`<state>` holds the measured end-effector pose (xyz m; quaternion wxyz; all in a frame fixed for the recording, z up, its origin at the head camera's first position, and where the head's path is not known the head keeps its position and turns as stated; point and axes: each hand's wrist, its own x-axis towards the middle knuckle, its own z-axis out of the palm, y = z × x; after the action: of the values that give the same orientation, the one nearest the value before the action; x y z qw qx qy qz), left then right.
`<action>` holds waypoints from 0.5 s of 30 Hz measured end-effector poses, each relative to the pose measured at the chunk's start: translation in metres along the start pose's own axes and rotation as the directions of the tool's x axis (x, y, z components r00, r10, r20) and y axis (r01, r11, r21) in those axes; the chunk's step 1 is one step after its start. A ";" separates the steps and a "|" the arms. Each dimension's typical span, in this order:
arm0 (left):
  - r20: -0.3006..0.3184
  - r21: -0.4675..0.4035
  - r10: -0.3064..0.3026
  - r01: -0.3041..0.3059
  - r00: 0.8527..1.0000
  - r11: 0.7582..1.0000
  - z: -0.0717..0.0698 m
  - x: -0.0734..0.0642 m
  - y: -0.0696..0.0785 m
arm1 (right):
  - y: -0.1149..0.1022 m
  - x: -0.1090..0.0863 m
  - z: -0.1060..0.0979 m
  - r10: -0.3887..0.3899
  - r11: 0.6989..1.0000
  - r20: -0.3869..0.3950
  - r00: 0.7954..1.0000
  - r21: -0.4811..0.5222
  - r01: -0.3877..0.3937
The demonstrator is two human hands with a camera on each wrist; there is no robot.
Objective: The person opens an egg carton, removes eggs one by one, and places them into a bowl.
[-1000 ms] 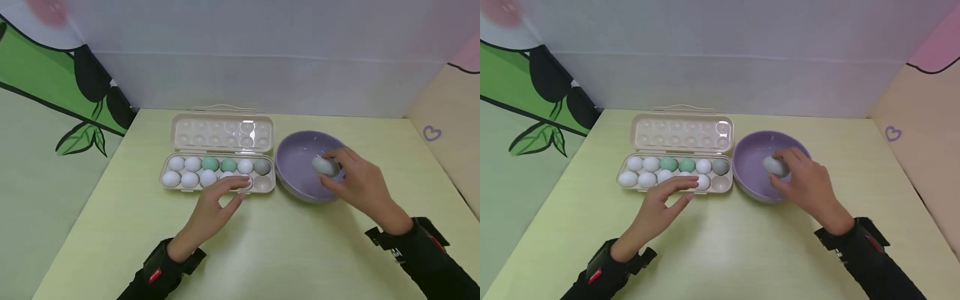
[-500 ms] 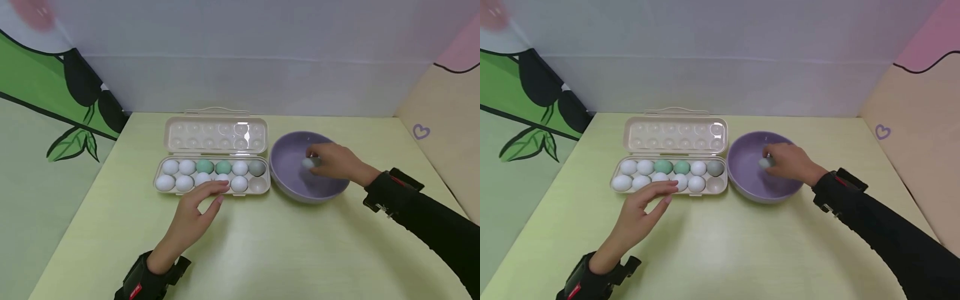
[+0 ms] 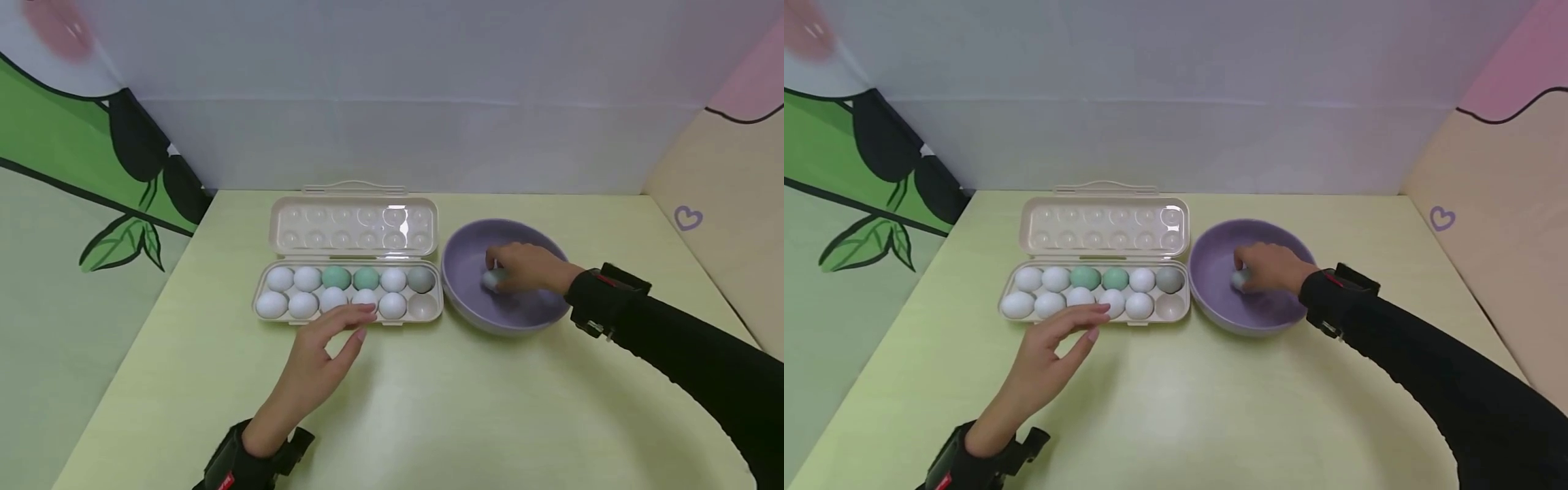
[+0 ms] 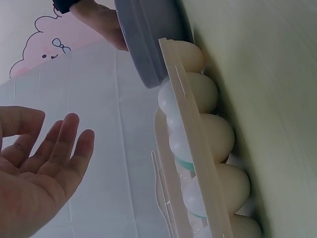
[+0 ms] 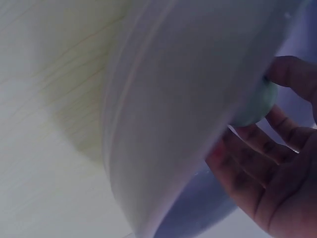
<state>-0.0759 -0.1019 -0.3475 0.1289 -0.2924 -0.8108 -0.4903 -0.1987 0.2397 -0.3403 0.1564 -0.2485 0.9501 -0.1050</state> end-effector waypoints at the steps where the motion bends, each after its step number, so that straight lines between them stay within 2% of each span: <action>1: 0.002 -0.001 -0.006 0.006 1.000 1.000 0.000 -0.001 0.000 | 0.000 0.001 0.001 0.007 1.000 0.006 1.000 -0.009 -0.006; 9: 0.026 0.010 -0.001 0.001 1.000 1.000 -0.001 -0.003 0.000 | 0.002 0.005 0.003 0.005 0.998 0.035 0.999 -0.069 -0.003; 15: 0.060 0.034 -0.004 0.002 0.998 0.999 -0.001 0.002 -0.001 | 0.003 0.006 0.005 0.023 0.998 0.038 0.999 -0.056 -0.021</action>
<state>-0.0776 -0.1021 -0.3470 0.1087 -0.3036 -0.8230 -0.4676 -0.2033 0.2382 -0.3472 0.1689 -0.2445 0.9521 -0.0717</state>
